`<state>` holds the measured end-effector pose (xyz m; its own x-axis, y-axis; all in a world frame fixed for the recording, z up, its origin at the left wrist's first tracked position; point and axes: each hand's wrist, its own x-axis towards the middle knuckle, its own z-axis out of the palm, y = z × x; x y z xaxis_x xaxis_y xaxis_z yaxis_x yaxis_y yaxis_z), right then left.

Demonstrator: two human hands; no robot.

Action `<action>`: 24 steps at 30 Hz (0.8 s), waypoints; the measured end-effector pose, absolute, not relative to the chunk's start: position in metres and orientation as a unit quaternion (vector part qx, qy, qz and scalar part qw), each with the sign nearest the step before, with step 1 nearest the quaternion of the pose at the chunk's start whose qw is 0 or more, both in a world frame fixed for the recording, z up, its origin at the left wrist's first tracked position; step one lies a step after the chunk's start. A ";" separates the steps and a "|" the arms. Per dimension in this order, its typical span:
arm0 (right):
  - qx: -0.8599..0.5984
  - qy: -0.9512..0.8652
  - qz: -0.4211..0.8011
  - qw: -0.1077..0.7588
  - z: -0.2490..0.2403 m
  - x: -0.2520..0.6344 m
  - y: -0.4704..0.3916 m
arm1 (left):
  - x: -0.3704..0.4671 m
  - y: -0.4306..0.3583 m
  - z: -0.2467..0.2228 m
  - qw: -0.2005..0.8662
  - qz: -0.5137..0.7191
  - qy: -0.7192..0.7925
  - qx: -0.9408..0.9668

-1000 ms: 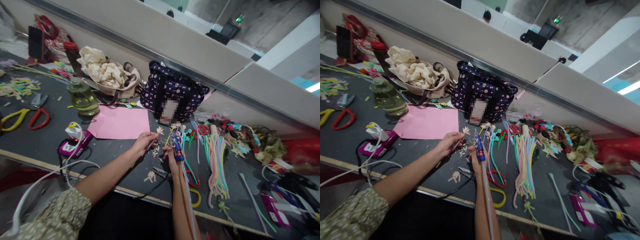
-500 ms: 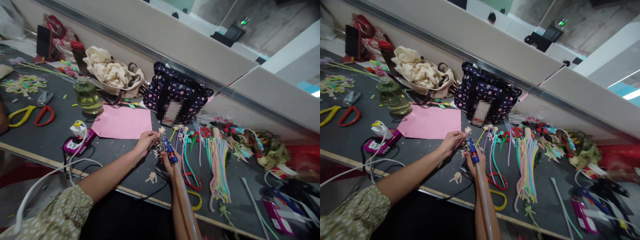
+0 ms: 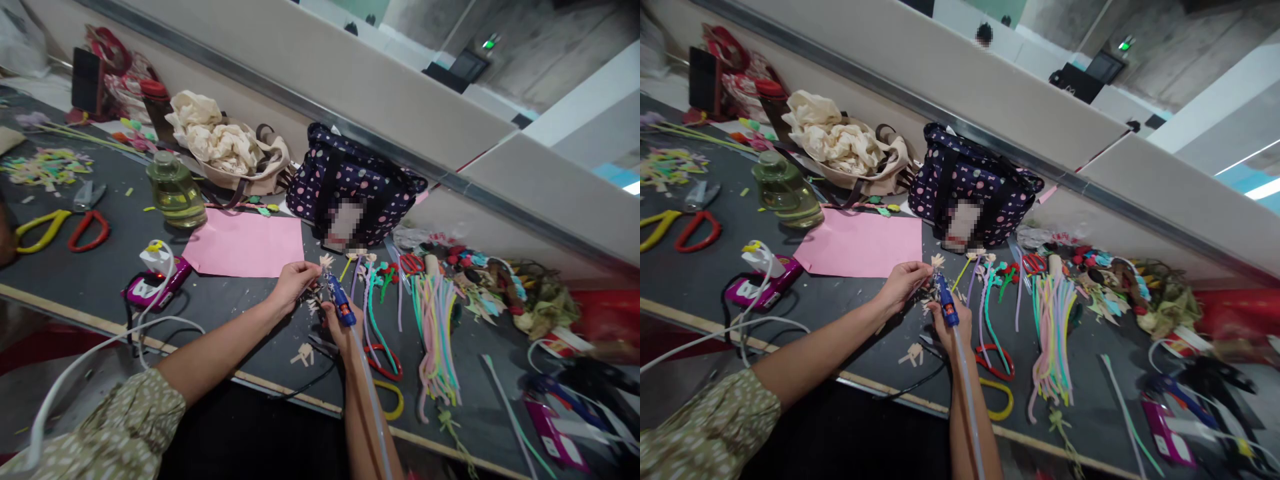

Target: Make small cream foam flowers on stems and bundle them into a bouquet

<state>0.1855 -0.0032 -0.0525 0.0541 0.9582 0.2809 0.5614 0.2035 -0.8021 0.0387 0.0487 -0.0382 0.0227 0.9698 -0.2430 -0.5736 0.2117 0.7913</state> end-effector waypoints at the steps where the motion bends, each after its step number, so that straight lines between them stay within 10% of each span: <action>1: -0.578 -0.662 0.232 0.416 -0.052 0.187 -0.003 | 0.039 0.049 -0.038 0.670 0.577 0.395 0.251; 24: -0.620 -0.613 0.227 0.434 -0.043 0.192 0.003 | 0.033 0.051 -0.034 0.660 0.610 0.375 0.229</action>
<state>0.1917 0.0032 -0.0434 0.1457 0.9572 0.2502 0.5621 0.1280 -0.8171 0.0331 0.0512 -0.0336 -0.0244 0.9763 -0.2149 -0.6328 0.1513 0.7594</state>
